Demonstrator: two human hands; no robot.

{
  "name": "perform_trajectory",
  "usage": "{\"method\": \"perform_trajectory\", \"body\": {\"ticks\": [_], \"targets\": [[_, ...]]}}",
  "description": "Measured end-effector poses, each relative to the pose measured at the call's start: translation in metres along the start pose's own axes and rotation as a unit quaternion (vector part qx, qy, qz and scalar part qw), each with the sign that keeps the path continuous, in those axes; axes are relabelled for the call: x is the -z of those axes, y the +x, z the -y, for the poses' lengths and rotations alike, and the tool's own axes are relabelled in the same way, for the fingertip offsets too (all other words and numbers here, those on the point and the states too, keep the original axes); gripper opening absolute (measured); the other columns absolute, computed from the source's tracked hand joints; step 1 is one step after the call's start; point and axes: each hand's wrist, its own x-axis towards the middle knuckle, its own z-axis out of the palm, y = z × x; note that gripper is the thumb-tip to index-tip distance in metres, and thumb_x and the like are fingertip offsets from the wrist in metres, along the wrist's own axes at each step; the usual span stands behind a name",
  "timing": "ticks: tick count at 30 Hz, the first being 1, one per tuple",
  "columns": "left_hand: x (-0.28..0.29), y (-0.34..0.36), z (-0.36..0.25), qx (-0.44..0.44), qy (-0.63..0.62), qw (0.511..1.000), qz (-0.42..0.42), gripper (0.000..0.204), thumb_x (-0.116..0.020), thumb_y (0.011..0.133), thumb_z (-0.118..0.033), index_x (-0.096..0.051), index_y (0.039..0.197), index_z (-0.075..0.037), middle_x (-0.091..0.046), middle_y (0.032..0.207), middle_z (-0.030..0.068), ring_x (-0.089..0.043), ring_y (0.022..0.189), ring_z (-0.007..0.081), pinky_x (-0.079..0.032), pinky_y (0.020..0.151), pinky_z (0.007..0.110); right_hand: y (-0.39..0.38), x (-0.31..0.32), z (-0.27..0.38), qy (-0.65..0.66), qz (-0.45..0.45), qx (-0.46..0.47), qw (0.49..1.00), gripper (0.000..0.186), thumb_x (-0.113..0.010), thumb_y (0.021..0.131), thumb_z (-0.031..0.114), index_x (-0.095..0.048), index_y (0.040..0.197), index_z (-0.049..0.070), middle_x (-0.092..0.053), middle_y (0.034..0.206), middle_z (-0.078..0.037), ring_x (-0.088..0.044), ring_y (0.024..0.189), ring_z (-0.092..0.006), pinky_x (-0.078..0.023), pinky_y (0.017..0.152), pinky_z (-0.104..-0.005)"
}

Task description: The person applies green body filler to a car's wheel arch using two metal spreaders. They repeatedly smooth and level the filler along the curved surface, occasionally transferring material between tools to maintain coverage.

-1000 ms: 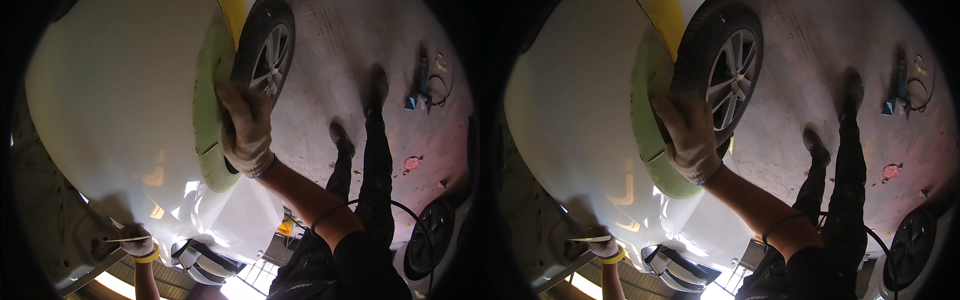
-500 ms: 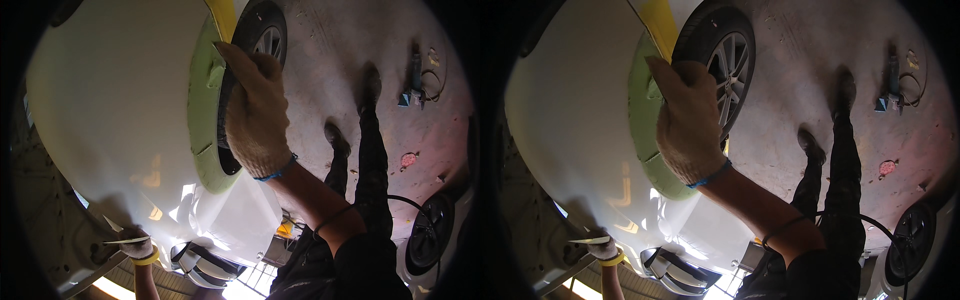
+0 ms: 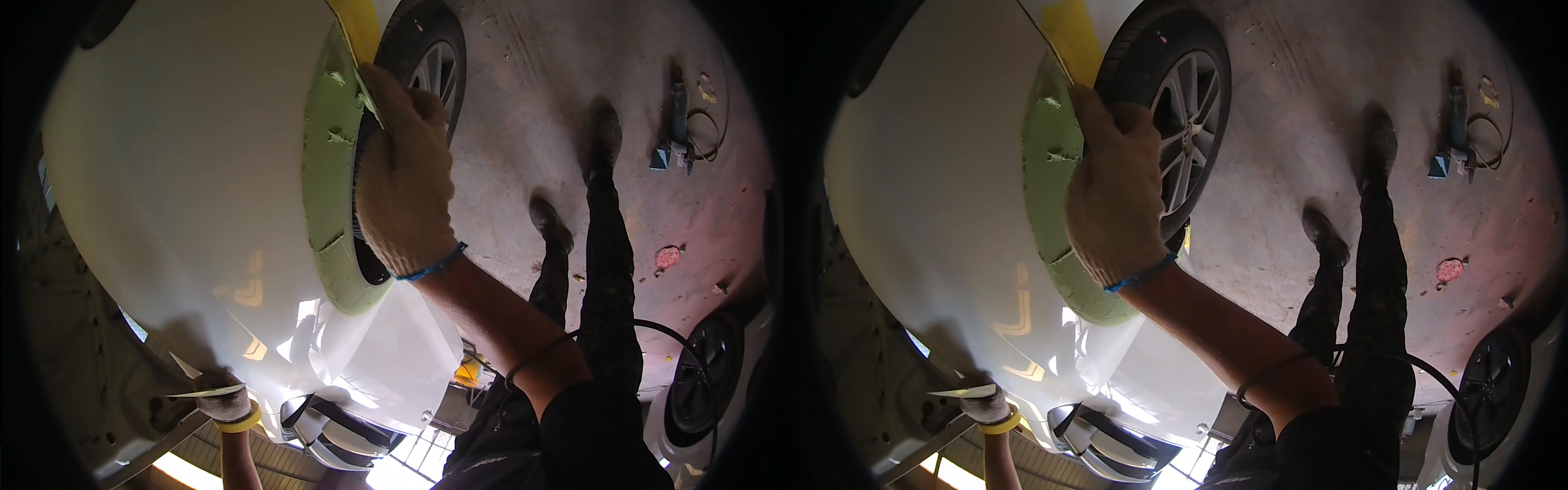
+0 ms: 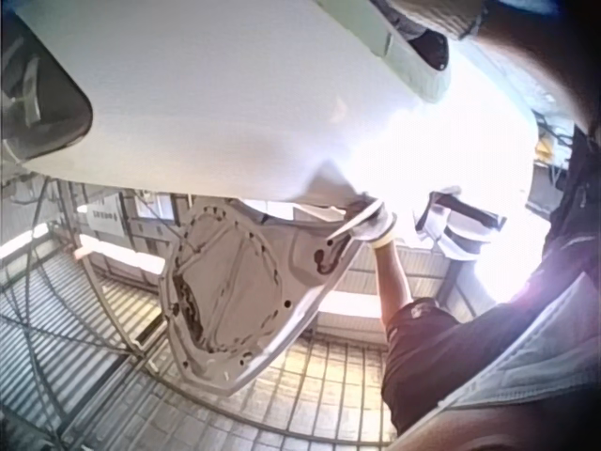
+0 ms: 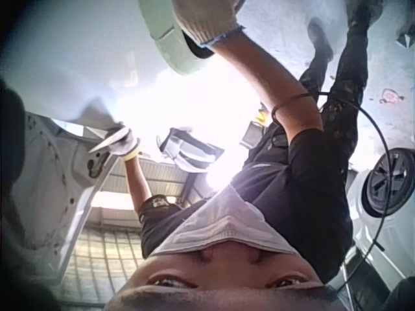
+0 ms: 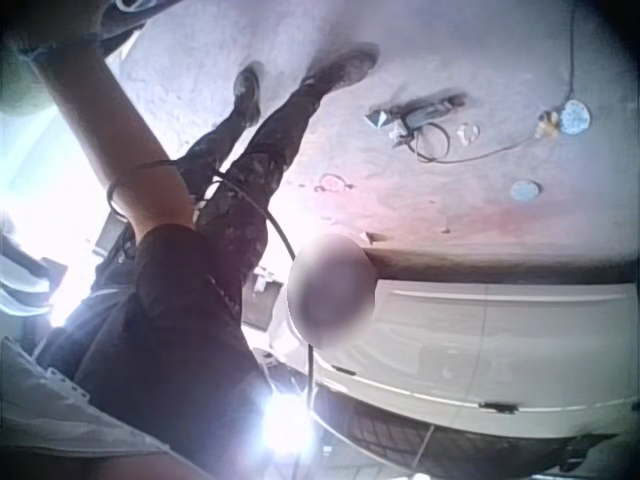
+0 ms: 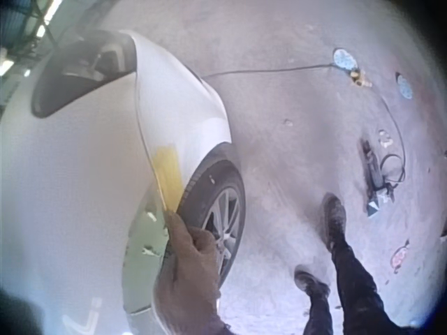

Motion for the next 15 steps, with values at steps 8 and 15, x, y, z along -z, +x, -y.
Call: {"method": "perform_trajectory", "body": {"ticks": [8, 15], "targets": [[0.007, 0.009, -0.012, -0.03, 0.017, 0.999, 0.009, 0.015, -0.062, 0.08, -0.012, -0.053, 0.071, -0.004, -0.055, 0.067, 0.0074, -0.054, 0.057, 0.0247, -0.044, 0.052, 0.033, -0.01, -0.002, 0.008, 0.01, 0.006, -0.01, 1.0, 0.042, -0.037, 0.087, 0.0, -0.052, 0.126, 0.002, -0.05, 0.107, -0.024, -0.05, 0.102, -0.0349, -0.041, 0.092, -0.0425], [0.006, 0.004, -0.012, 0.038, -0.076, 0.996, 0.025, 0.014, -0.06, 0.081, -0.011, -0.054, 0.069, -0.005, -0.058, 0.067, 0.0058, -0.057, 0.059, 0.022, -0.044, 0.053, 0.032, 0.006, -0.012, 0.014, -0.03, -0.008, 0.008, 0.999, 0.043, -0.038, 0.087, -0.001, -0.05, 0.128, 0.001, -0.049, 0.108, -0.025, -0.051, 0.101, -0.0344, -0.042, 0.092, -0.042]]}}
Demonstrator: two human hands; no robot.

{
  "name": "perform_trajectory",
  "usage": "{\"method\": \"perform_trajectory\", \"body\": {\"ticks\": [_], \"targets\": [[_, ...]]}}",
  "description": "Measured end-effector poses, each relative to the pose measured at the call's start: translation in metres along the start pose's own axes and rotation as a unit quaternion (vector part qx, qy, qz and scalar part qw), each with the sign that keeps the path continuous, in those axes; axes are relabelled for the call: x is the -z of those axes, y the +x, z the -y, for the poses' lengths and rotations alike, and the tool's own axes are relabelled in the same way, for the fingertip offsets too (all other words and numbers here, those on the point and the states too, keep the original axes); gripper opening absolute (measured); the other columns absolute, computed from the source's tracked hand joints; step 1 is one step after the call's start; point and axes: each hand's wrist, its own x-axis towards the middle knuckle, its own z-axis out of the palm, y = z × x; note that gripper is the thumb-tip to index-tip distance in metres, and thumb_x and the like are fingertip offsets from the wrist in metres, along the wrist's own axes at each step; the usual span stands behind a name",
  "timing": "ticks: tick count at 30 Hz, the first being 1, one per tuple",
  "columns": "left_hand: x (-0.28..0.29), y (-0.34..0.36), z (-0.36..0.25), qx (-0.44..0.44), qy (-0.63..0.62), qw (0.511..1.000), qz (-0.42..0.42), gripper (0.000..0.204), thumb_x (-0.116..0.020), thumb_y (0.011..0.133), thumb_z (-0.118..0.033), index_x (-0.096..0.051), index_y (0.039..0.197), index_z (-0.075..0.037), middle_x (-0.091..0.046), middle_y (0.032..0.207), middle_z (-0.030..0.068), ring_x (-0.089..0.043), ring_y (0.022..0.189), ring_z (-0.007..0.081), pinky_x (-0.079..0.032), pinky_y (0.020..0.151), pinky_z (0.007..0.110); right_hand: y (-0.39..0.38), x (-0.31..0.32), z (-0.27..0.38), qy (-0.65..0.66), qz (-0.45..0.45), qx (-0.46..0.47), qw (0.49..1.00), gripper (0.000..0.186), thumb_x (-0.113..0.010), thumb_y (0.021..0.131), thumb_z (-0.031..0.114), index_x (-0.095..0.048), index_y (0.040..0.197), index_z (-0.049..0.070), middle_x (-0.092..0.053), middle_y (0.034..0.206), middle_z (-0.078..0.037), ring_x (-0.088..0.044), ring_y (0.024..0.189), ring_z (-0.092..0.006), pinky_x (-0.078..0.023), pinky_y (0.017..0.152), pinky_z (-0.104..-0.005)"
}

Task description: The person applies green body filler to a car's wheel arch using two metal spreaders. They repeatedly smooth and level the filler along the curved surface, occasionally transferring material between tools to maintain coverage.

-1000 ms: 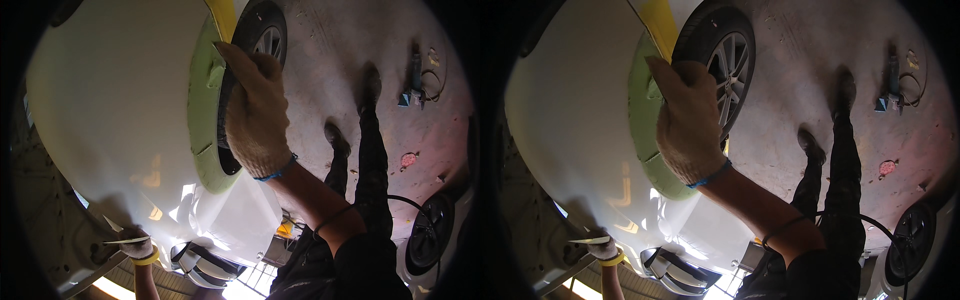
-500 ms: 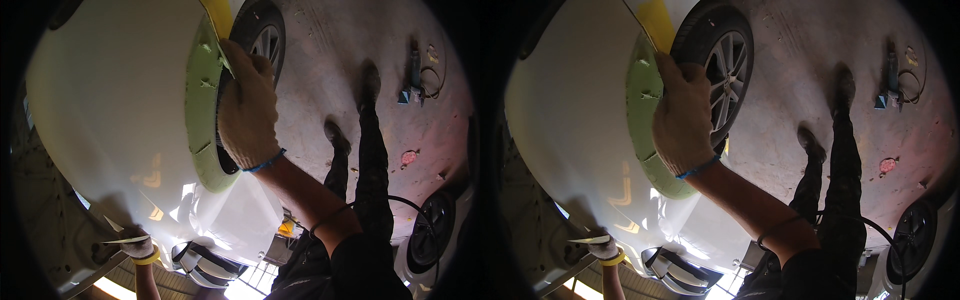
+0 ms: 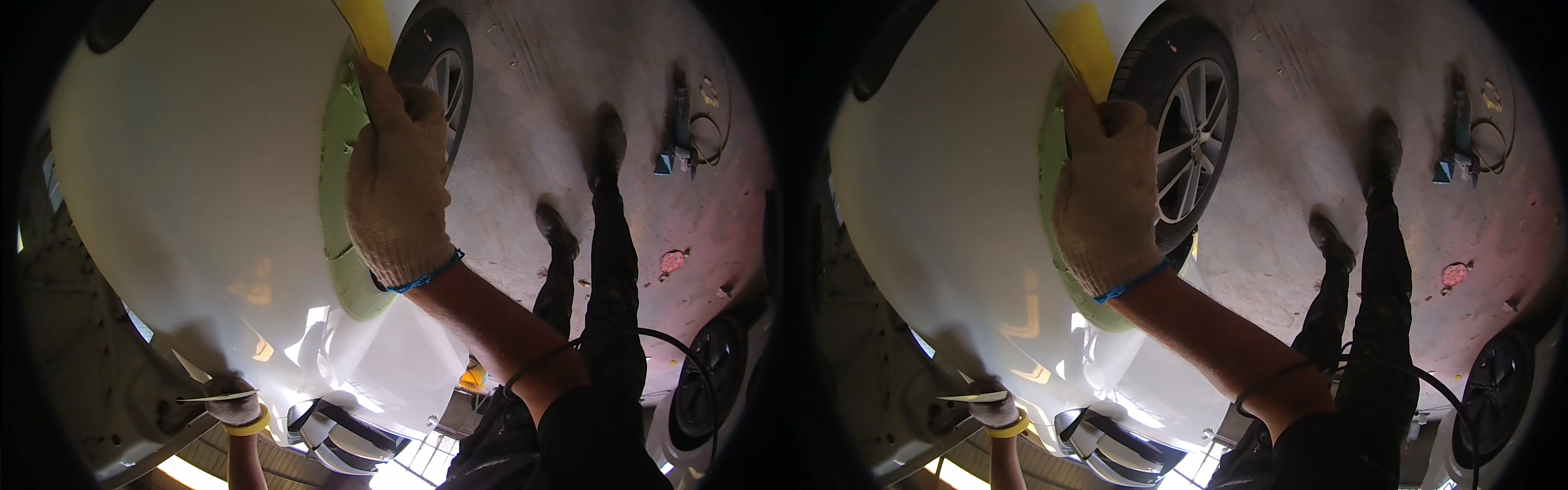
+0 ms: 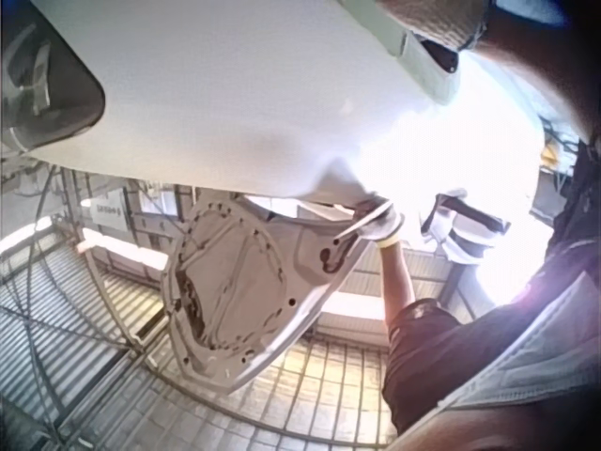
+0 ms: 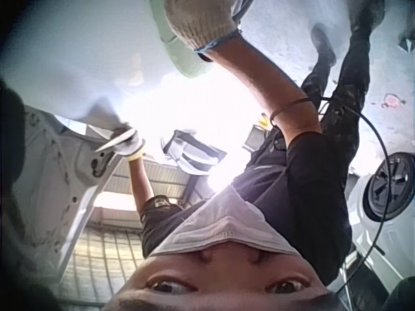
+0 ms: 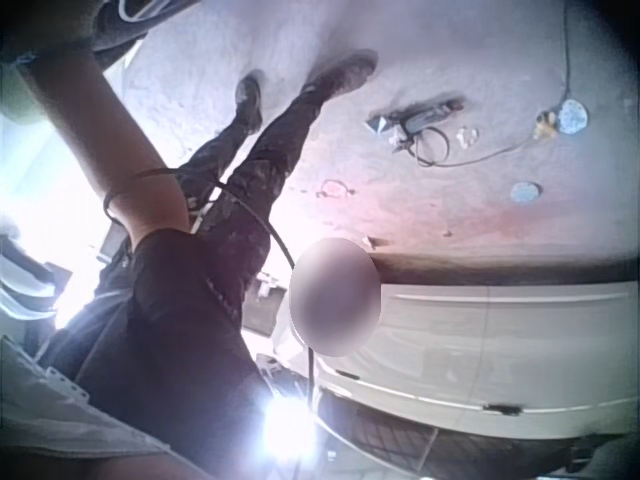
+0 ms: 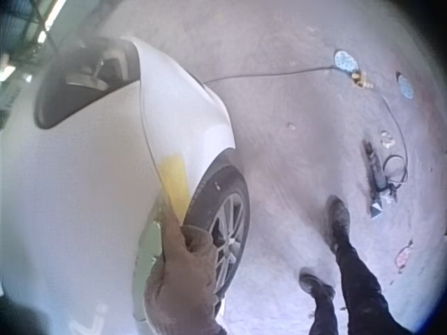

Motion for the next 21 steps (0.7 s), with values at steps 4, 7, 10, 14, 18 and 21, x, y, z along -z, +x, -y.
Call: {"method": "perform_trajectory", "body": {"ticks": [4, 7, 10, 14, 18, 21], "targets": [[0.001, 0.004, -0.006, -0.016, 0.051, 0.998, 0.022, 0.013, -0.056, 0.081, -0.01, -0.053, 0.07, -0.005, -0.057, 0.067, 0.0068, -0.055, 0.059, 0.0247, -0.043, 0.053, 0.033, 0.004, 0.001, -0.001, 0.009, 0.0, -0.002, 1.0, 0.043, -0.037, 0.087, 0.0, -0.05, 0.128, 0.001, -0.049, 0.106, -0.023, -0.05, 0.099, -0.0317, -0.042, 0.091, -0.041], [-0.001, 0.006, -0.006, -0.068, 0.132, 0.989, 0.024, 0.014, -0.052, 0.082, -0.012, -0.052, 0.07, -0.005, -0.056, 0.066, 0.0078, -0.053, 0.058, 0.0275, -0.042, 0.052, 0.034, 0.011, -0.001, 0.002, -0.005, -0.005, -0.003, 1.0, 0.043, -0.038, 0.088, 0.0, -0.05, 0.128, 0.001, -0.049, 0.103, -0.022, -0.049, 0.097, -0.03, -0.043, 0.089, -0.0404], [0.001, 0.006, -0.005, -0.101, 0.161, 0.981, 0.023, 0.014, -0.051, 0.082, -0.013, -0.052, 0.07, -0.006, -0.055, 0.066, 0.0079, -0.052, 0.058, 0.0284, -0.042, 0.052, 0.035, 0.014, -0.007, 0.005, -0.009, -0.021, 0.001, 1.0, 0.043, -0.038, 0.087, 0.0, -0.05, 0.128, 0.001, -0.049, 0.101, -0.021, -0.049, 0.096, -0.0294, -0.043, 0.088, -0.0411], [0.0, 0.006, -0.008, -0.044, 0.064, 0.997, 0.024, 0.008, -0.055, 0.079, -0.007, -0.054, 0.071, -0.006, -0.058, 0.069, 0.0069, -0.056, 0.062, 0.026, -0.045, 0.055, 0.034, 0.012, -0.008, 0.007, -0.03, -0.023, 0.006, 0.999, 0.042, -0.04, 0.086, 0.0, -0.052, 0.126, 0.001, -0.048, 0.101, -0.021, -0.049, 0.096, -0.0294, -0.042, 0.088, -0.0416], [0.003, 0.007, -0.006, -0.051, 0.077, 0.995, 0.039, 0.006, -0.058, 0.077, -0.004, -0.056, 0.072, -0.007, -0.06, 0.071, 0.0059, -0.059, 0.064, 0.0238, -0.046, 0.056, 0.033, -0.001, -0.003, 0.004, -0.061, -0.001, 0.044, 0.997, 0.042, -0.041, 0.086, 0.0, -0.052, 0.126, 0.001, -0.048, 0.102, -0.021, -0.049, 0.095, -0.0318, -0.043, 0.087, -0.0403], [0.005, 0.007, -0.005, -0.079, 0.121, 0.989, 0.039, 0.006, -0.059, 0.078, -0.006, -0.056, 0.072, -0.006, -0.06, 0.071, 0.0057, -0.058, 0.063, 0.023, -0.046, 0.056, 0.032, -0.017, 0.001, -0.001, -0.043, 0.017, 0.077, 0.996, 0.041, -0.04, 0.086, 0.0, -0.052, 0.125, 0.001, -0.048, 0.103, -0.022, -0.05, 0.097, -0.0333, -0.043, 0.088, -0.0405]]}}
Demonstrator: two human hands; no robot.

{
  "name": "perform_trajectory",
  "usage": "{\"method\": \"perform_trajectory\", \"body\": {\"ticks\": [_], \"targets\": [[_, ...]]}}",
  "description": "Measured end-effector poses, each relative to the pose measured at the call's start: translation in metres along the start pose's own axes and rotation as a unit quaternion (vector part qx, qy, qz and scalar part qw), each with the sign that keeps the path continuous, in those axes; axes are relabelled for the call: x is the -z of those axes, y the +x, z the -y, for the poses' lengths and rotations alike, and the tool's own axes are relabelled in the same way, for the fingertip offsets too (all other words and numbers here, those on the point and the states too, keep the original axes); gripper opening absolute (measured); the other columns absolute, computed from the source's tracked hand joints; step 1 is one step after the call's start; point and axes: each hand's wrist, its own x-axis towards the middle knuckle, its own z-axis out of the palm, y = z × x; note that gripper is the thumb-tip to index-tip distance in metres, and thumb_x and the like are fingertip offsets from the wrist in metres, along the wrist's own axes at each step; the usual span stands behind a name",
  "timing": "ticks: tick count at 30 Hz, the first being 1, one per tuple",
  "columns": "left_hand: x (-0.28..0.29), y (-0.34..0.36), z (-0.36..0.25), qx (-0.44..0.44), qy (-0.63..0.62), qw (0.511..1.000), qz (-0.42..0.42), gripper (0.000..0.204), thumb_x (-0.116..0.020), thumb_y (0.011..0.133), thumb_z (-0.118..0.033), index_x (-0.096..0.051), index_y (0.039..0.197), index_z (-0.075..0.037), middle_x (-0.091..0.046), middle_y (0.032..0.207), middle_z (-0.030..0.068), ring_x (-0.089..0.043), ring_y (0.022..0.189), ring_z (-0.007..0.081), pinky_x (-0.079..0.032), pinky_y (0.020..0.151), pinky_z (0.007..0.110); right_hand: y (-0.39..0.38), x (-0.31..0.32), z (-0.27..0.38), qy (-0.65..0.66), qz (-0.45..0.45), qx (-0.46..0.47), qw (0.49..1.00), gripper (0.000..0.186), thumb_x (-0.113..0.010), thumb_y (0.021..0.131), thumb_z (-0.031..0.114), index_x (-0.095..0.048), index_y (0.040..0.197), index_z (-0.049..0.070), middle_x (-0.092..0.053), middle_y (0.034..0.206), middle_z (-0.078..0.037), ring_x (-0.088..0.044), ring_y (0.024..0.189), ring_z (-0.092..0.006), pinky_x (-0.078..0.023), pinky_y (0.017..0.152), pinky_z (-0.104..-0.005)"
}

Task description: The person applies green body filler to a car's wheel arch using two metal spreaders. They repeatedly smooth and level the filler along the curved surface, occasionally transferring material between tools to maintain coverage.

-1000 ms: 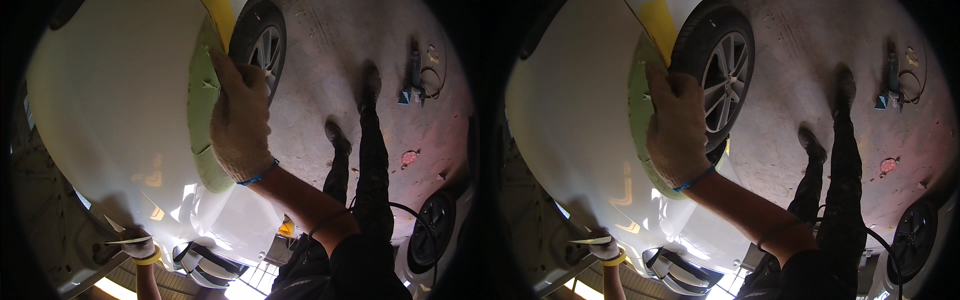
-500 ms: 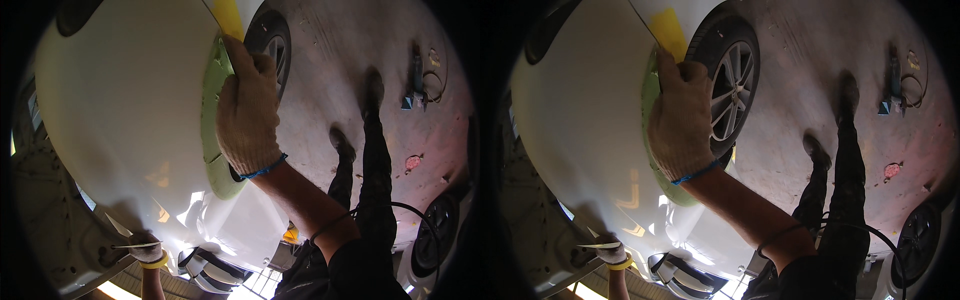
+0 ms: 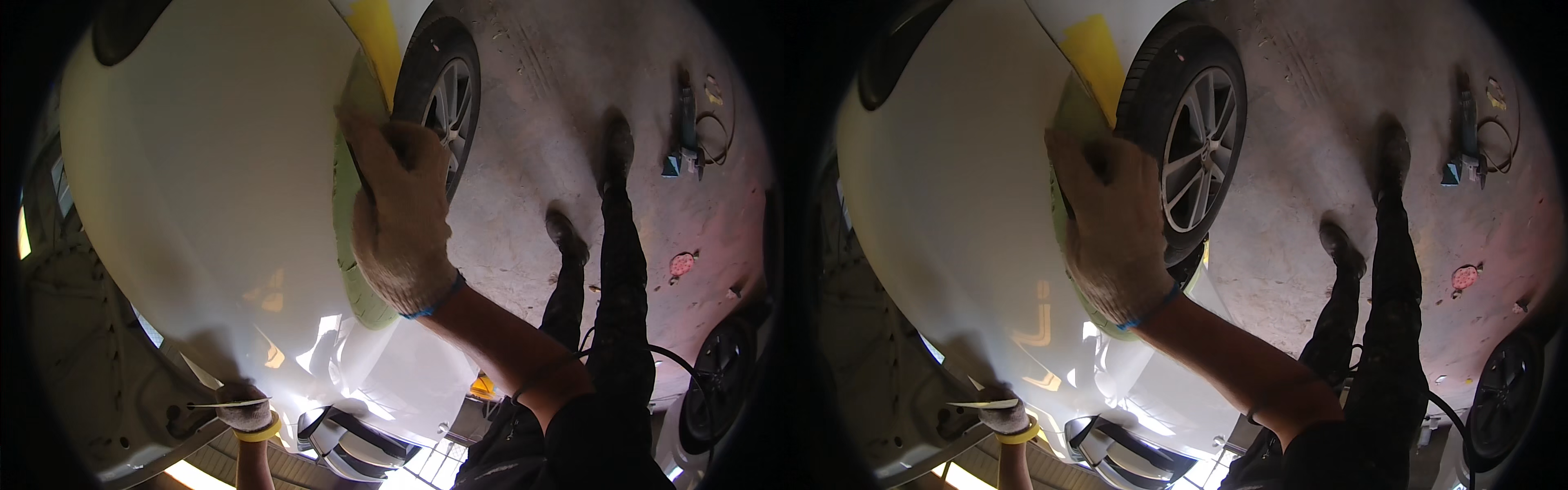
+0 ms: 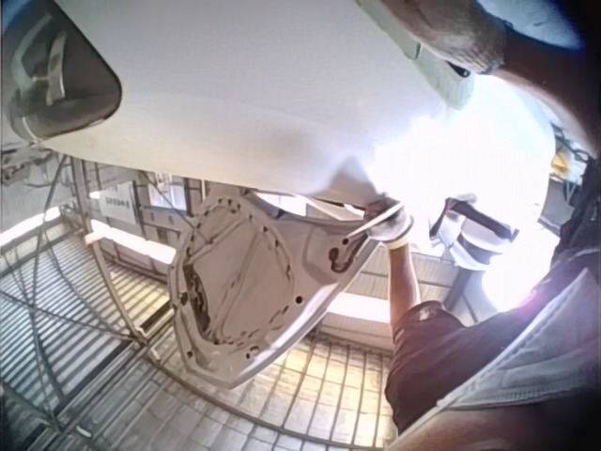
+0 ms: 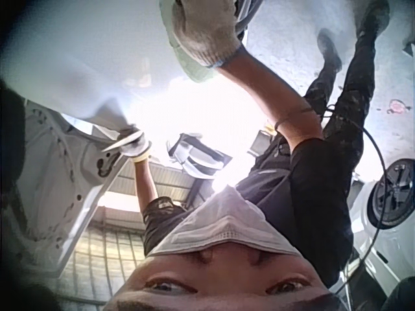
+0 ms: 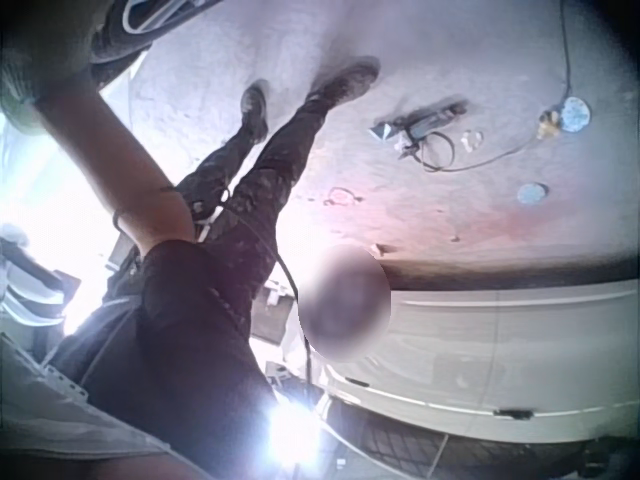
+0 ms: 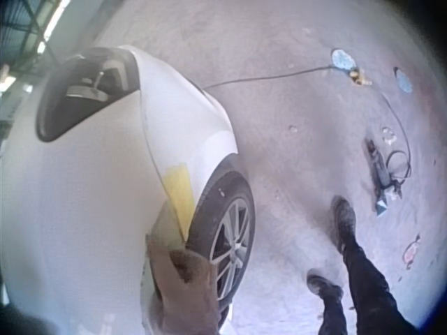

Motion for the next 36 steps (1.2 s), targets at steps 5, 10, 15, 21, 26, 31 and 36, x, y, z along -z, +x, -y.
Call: {"method": "perform_trajectory", "body": {"ticks": [5, 10, 15, 21, 26, 31, 36], "targets": [[-0.001, -0.002, -0.001, 0.067, -0.097, 0.993, -0.007, 0.008, -0.062, 0.079, -0.008, -0.056, 0.074, -0.006, -0.06, 0.072, 0.0057, -0.058, 0.063, 0.0208, -0.046, 0.057, 0.03, 0.009, 0.005, -0.008, 0.077, -0.045, -0.057, 0.994, 0.038, -0.036, 0.087, -0.001, -0.054, 0.121, -0.001, -0.051, 0.103, -0.022, -0.051, 0.099, -0.0309, -0.042, 0.09, -0.0414], [-0.001, -0.001, 0.0, 0.044, -0.085, 0.995, -0.023, 0.011, -0.063, 0.08, -0.011, -0.055, 0.074, -0.006, -0.06, 0.072, 0.0051, -0.059, 0.063, 0.02, -0.047, 0.058, 0.029, 0.026, 0.009, -0.007, 0.045, 0.003, -0.063, 0.997, 0.037, -0.036, 0.087, 0.001, -0.052, 0.12, -0.002, -0.051, 0.102, -0.021, -0.052, 0.098, -0.0311, -0.044, 0.087, -0.0445], [0.001, -0.002, -0.003, 0.047, -0.054, 0.997, -0.005, 0.011, -0.061, 0.081, -0.011, -0.055, 0.074, -0.005, -0.059, 0.071, 0.0066, -0.057, 0.063, 0.0227, -0.046, 0.057, 0.032, 0.032, 0.007, -0.001, 0.034, -0.017, -0.077, 0.996, 0.038, -0.036, 0.087, 0.001, -0.052, 0.121, -0.002, -0.049, 0.105, -0.023, -0.053, 0.097, -0.0325, -0.044, 0.089, -0.0439], [-0.005, -0.004, -0.005, 0.076, -0.147, 0.985, -0.039, 0.01, -0.056, 0.08, -0.005, -0.056, 0.07, -0.003, -0.056, 0.068, 0.0099, -0.055, 0.062, 0.0294, -0.044, 0.055, 0.037, 0.036, 0.001, 0.003, 0.017, -0.013, -0.089, 0.996, 0.039, -0.036, 0.087, 0.002, -0.05, 0.124, -0.001, -0.049, 0.106, -0.024, -0.054, 0.097, -0.0335, -0.044, 0.091, -0.0444], [-0.006, -0.014, 0.011, 0.031, -0.113, 0.993, -0.025, 0.014, -0.061, 0.082, -0.013, -0.053, 0.073, -0.006, -0.058, 0.068, 0.0049, -0.056, 0.06, 0.0184, -0.046, 0.055, 0.029, 0.034, 0.0, 0.008, 0.004, -0.011, -0.085, 0.996, 0.042, -0.037, 0.087, -0.001, -0.049, 0.127, 0.0, -0.049, 0.106, -0.025, -0.054, 0.097, -0.0343, -0.046, 0.089, -0.0453], [-0.007, -0.016, 0.018, 0.049, -0.148, 0.988, 0.017, 0.016, -0.063, 0.081, -0.013, -0.053, 0.069, -0.007, -0.057, 0.064, 0.002, -0.054, 0.055, 0.0136, -0.044, 0.052, 0.026, 0.031, -0.003, 0.003, -0.013, -0.02, -0.058, 0.998, 0.044, -0.036, 0.086, -0.003, -0.048, 0.128, 0.001, -0.049, 0.105, -0.025, -0.054, 0.098, -0.0361, -0.047, 0.087, -0.046], [-0.005, -0.003, 0.001, 0.037, -0.141, 0.988, -0.04, 0.015, -0.062, 0.079, -0.01, -0.052, 0.068, -0.006, -0.057, 0.063, 0.002, -0.054, 0.053, 0.0139, -0.043, 0.05, 0.025, 0.021, -0.005, 0.005, 0.013, -0.018, -0.067, 0.997, 0.044, -0.039, 0.086, -0.002, -0.049, 0.129, 0.002, -0.049, 0.105, -0.024, -0.054, 0.1, -0.0355, -0.047, 0.087, -0.0428]]}}
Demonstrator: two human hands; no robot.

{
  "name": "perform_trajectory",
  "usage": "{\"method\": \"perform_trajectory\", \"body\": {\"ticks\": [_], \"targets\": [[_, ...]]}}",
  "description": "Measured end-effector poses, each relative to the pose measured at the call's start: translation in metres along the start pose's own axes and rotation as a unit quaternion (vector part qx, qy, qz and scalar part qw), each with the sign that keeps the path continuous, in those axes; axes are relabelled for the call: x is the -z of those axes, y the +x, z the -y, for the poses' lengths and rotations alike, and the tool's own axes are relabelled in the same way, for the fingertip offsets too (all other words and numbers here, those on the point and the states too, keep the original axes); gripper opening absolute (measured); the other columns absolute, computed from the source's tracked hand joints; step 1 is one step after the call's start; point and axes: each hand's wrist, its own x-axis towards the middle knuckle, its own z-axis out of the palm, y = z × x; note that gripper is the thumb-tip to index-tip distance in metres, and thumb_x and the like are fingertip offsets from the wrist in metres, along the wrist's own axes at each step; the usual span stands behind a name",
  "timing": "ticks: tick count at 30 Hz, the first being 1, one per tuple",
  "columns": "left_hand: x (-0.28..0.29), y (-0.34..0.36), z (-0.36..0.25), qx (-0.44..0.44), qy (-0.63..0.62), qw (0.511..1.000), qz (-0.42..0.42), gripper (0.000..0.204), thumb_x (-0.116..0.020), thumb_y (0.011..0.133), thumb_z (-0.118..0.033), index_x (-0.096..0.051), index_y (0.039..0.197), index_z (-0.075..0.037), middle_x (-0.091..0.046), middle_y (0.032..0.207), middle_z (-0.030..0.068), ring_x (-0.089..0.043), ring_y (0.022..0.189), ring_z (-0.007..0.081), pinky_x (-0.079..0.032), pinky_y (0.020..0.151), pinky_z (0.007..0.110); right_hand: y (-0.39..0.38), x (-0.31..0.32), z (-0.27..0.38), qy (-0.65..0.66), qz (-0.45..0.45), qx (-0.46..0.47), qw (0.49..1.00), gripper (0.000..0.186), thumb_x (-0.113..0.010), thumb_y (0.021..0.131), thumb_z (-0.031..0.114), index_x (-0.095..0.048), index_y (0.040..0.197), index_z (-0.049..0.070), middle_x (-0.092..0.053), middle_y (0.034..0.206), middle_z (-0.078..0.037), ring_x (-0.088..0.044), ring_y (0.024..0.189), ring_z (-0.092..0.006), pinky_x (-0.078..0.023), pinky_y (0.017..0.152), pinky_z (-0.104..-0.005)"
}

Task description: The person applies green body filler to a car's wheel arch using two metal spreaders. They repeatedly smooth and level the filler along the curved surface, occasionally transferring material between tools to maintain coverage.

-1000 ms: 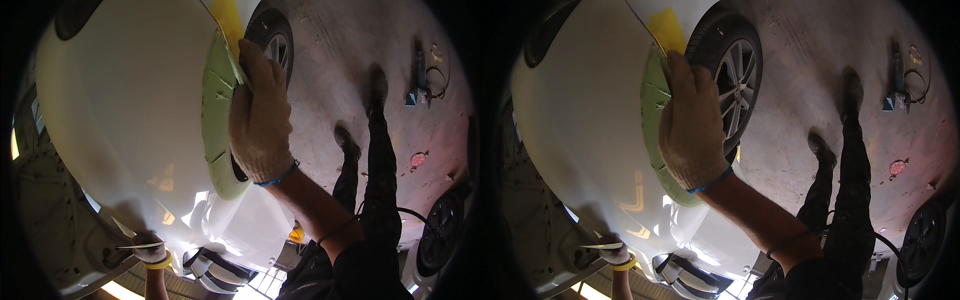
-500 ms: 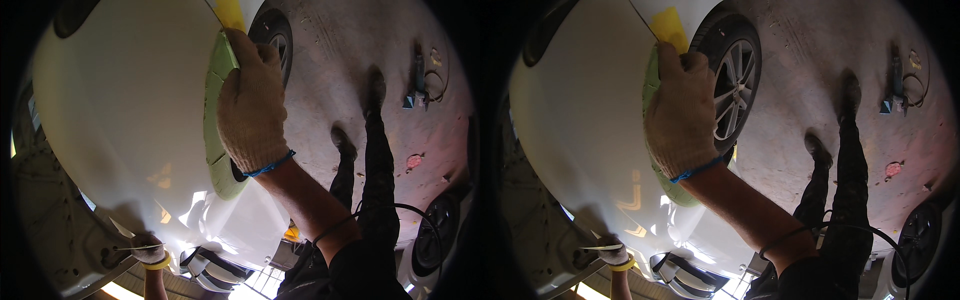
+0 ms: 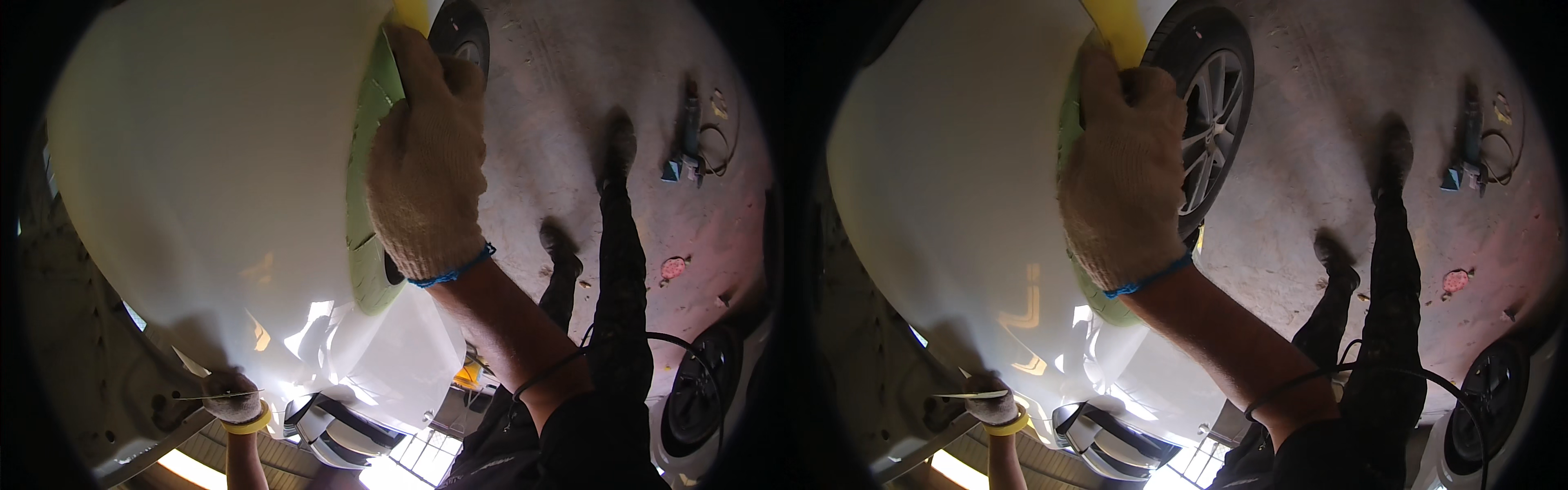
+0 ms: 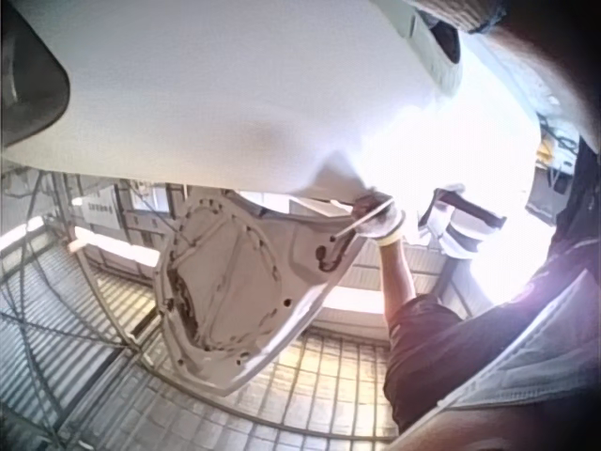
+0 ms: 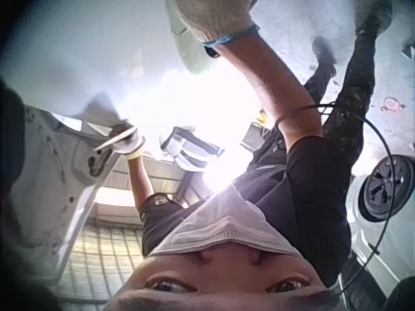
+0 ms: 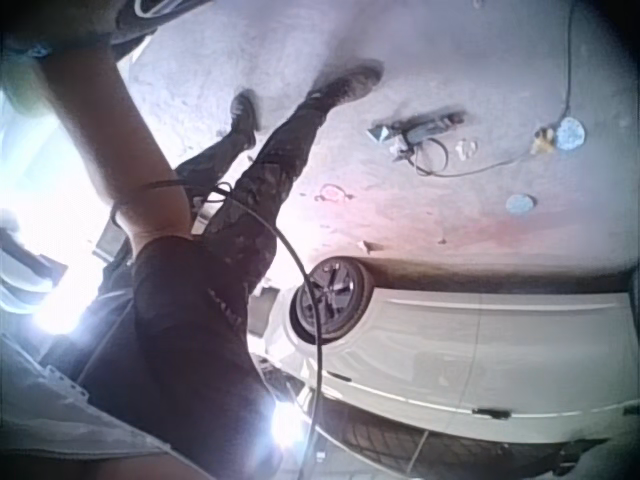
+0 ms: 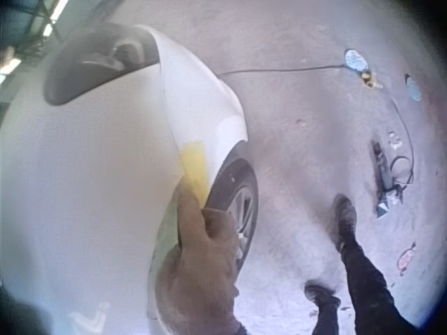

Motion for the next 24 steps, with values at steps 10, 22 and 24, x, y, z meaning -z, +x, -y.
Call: {"method": "perform_trajectory", "body": {"ticks": [10, 22, 24], "targets": [[0.0, -0.008, 0.004, 0.051, 0.041, 0.998, -0.017, 0.009, -0.054, 0.08, -0.005, -0.052, 0.072, -0.002, -0.055, 0.065, 0.0075, -0.054, 0.057, 0.0225, -0.044, 0.053, 0.032, -0.033, -0.005, -0.033, 0.04, -0.007, 0.193, 0.98, 0.039, -0.051, 0.085, -0.001, -0.058, 0.123, 0.002, -0.054, 0.106, -0.017, -0.051, 0.1, -0.0249, -0.047, 0.087, -0.0342], [0.007, -0.01, 0.017, 0.107, -0.023, 0.992, -0.057, 0.024, -0.062, 0.072, -0.004, -0.057, 0.095, 0.001, -0.063, 0.082, 0.0096, -0.062, 0.074, 0.0202, -0.049, 0.071, 0.03, -0.096, -0.01, -0.065, 0.063, 0.035, 0.302, 0.951, 0.046, -0.062, 0.078, 0.001, -0.061, 0.122, 0.012, -0.054, 0.108, -0.011, -0.051, 0.095, -0.0242, -0.046, 0.082, -0.0336], [0.014, -0.014, 0.003, 0.117, -0.011, 0.99, -0.074, 0.035, -0.066, 0.067, -0.006, -0.058, 0.1, 0.003, -0.065, 0.086, 0.0119, -0.063, 0.078, 0.0218, -0.05, 0.075, 0.032, -0.106, -0.006, -0.068, 0.083, 0.021, 0.311, 0.947, 0.048, -0.066, 0.074, 0.003, -0.063, 0.121, 0.015, -0.054, 0.103, -0.008, -0.053, 0.091, -0.0242, -0.046, 0.078, -0.0364]]}}
